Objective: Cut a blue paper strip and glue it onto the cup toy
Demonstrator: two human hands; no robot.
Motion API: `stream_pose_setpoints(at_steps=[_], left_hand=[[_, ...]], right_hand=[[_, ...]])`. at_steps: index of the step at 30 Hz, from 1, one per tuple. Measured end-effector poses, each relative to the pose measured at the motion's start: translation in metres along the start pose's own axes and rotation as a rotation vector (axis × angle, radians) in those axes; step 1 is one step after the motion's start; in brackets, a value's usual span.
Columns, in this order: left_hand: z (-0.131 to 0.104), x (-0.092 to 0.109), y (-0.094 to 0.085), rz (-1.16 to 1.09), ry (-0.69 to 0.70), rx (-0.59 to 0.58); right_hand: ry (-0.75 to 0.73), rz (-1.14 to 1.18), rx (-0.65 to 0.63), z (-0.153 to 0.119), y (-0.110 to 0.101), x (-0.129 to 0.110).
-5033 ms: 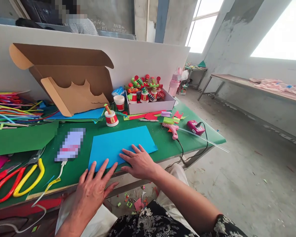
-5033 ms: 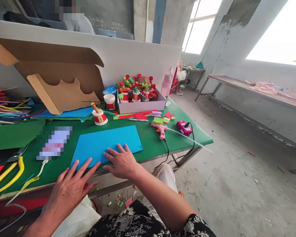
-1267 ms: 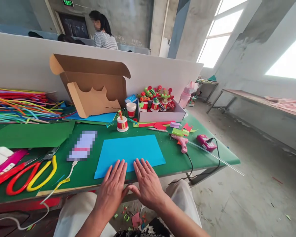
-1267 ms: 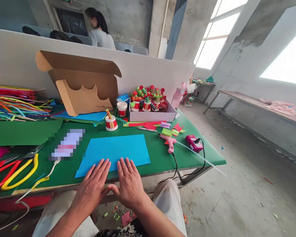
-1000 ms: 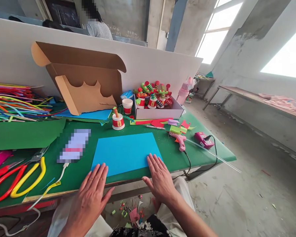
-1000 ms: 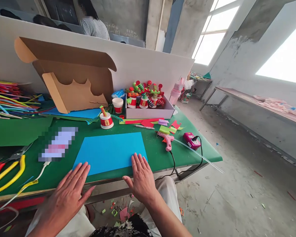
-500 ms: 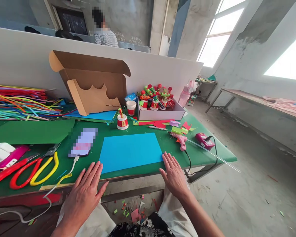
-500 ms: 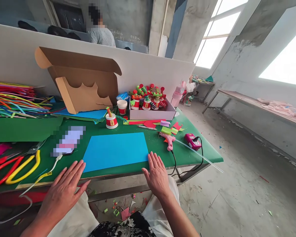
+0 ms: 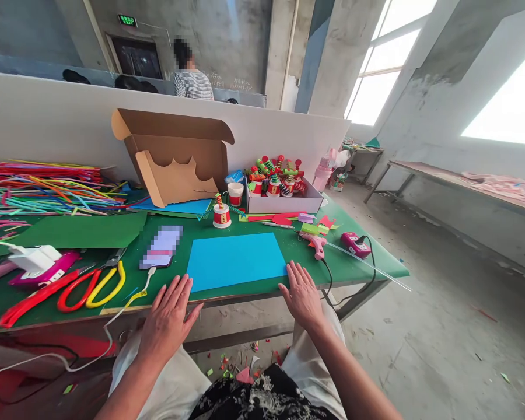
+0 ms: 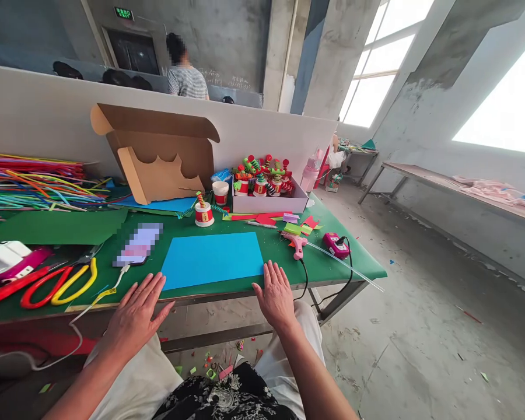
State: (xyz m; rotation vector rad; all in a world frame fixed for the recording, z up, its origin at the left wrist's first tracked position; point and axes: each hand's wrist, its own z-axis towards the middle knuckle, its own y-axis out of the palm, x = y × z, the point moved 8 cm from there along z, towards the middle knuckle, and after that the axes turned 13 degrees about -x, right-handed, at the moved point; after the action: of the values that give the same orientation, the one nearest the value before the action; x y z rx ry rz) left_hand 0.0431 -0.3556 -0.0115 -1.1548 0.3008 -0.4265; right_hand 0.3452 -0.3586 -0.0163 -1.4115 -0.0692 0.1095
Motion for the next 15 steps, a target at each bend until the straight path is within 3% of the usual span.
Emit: stream_pose_setpoints(at_steps=[8, 12, 15], left_hand=[[0.004, -0.006, -0.003, -0.037, 0.013, 0.018], [0.018, -0.015, -0.002, -0.108, 0.055, -0.045], [0.029, -0.016, -0.001, -0.179, 0.115, -0.087]], right_hand=[[-0.018, 0.105, 0.027, 0.000, -0.006, 0.004], [-0.064, 0.276, -0.019, 0.008, -0.021, 0.014], [-0.175, 0.278, -0.050, 0.016, -0.037, 0.006]])
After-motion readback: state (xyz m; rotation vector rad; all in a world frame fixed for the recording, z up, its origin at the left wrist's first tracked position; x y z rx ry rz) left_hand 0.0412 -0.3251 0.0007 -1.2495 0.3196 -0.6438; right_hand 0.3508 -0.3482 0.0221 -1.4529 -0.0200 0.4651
